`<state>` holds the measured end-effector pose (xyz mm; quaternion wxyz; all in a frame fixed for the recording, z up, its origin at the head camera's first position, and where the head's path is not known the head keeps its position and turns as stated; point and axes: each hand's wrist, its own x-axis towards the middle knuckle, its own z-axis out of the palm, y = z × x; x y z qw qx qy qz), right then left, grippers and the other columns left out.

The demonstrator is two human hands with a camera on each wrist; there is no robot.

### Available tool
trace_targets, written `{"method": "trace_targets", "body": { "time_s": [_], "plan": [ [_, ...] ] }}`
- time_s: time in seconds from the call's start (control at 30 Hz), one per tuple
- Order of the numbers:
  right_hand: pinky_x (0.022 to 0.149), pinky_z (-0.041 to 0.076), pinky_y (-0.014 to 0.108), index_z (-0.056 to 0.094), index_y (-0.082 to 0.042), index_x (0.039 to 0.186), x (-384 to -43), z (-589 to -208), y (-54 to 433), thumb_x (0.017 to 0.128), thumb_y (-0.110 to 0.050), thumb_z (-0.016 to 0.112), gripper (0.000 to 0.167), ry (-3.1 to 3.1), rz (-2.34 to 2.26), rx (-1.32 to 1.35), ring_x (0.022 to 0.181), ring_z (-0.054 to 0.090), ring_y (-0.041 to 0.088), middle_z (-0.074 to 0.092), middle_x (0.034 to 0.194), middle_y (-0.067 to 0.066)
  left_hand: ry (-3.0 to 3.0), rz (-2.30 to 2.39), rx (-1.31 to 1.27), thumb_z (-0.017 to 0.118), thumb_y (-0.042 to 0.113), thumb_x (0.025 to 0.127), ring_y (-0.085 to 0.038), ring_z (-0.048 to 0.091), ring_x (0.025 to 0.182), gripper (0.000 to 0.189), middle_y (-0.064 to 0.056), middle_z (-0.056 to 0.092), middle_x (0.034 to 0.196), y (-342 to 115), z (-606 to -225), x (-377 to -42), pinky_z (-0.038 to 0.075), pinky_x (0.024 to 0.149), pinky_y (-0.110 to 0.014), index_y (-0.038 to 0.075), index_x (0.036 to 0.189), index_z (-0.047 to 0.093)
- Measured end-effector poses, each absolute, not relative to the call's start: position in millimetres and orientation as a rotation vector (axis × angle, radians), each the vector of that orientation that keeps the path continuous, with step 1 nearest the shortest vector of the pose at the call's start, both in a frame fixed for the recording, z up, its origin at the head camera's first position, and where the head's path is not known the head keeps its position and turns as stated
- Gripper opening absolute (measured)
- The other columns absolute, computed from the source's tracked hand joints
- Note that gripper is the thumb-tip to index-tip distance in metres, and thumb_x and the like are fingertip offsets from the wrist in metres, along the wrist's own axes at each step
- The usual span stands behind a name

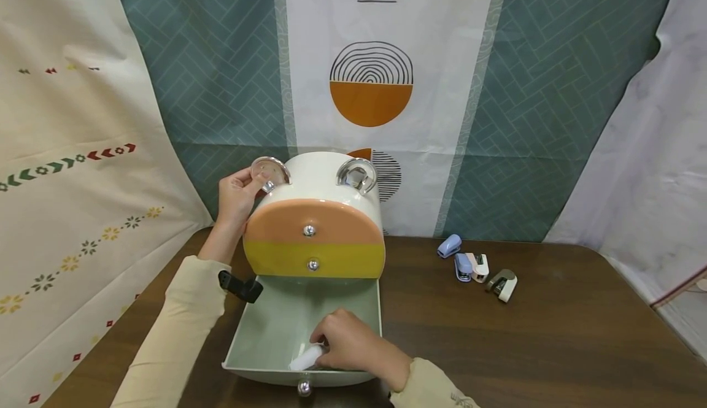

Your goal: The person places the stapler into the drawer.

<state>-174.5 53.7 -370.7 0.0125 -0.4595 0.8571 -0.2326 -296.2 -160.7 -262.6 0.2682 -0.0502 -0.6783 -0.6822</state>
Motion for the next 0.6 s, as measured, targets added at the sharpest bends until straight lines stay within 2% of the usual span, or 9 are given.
{"method": "trace_targets", "body": {
  "time_s": [0.13, 0.37, 0.5, 0.6],
  "plan": [
    [0.061, 0.043, 0.01, 0.072, -0.005, 0.087, -173, -363, 64, 0.068, -0.007, 0.076, 0.02, 2.638, -0.816, -1.413, 0.069, 0.054, -0.002, 0.066, 0.08, -0.001, -1.824, -1.84, -0.139, 0.067, 0.014, 0.083, -0.001, 0.054, 0.056, 0.027, -0.004, 0.064, 0.072, -160, -263, -296, 0.045, 0.052, -0.014, -0.008, 0.098, 0.065],
    [0.065, 0.05, 0.017, 0.07, -0.002, 0.091, -176, -345, 99, 0.072, -0.008, 0.075, 0.021, 2.651, -0.994, -1.392, 0.074, 0.063, 0.008, 0.068, 0.083, 0.003, -1.832, -1.839, -0.141, 0.066, 0.014, 0.084, -0.001, 0.054, 0.057, 0.027, 0.007, 0.062, 0.067, -160, -262, -295, 0.046, 0.053, -0.014, -0.008, 0.098, 0.065],
    [0.065, 0.052, 0.021, 0.07, -0.001, 0.09, -178, -337, 127, 0.071, -0.006, 0.075, 0.02, 2.713, -1.095, -1.363, 0.074, 0.065, 0.013, 0.068, 0.084, 0.005, -1.835, -1.837, -0.14, 0.066, 0.015, 0.084, -0.001, 0.053, 0.055, 0.027, 0.009, 0.061, 0.065, -161, -263, -296, 0.044, 0.051, -0.013, -0.008, 0.098, 0.065],
    [0.066, 0.053, 0.025, 0.069, 0.0, 0.092, -181, -331, 150, 0.073, -0.008, 0.075, 0.022, 2.761, -1.145, -1.254, 0.076, 0.065, 0.014, 0.068, 0.087, 0.007, -1.837, -1.831, -0.142, 0.066, 0.015, 0.084, 0.0, 0.052, 0.055, 0.026, 0.012, 0.06, 0.062, -160, -263, -296, 0.043, 0.051, -0.013, -0.009, 0.097, 0.065]
  ]
}}
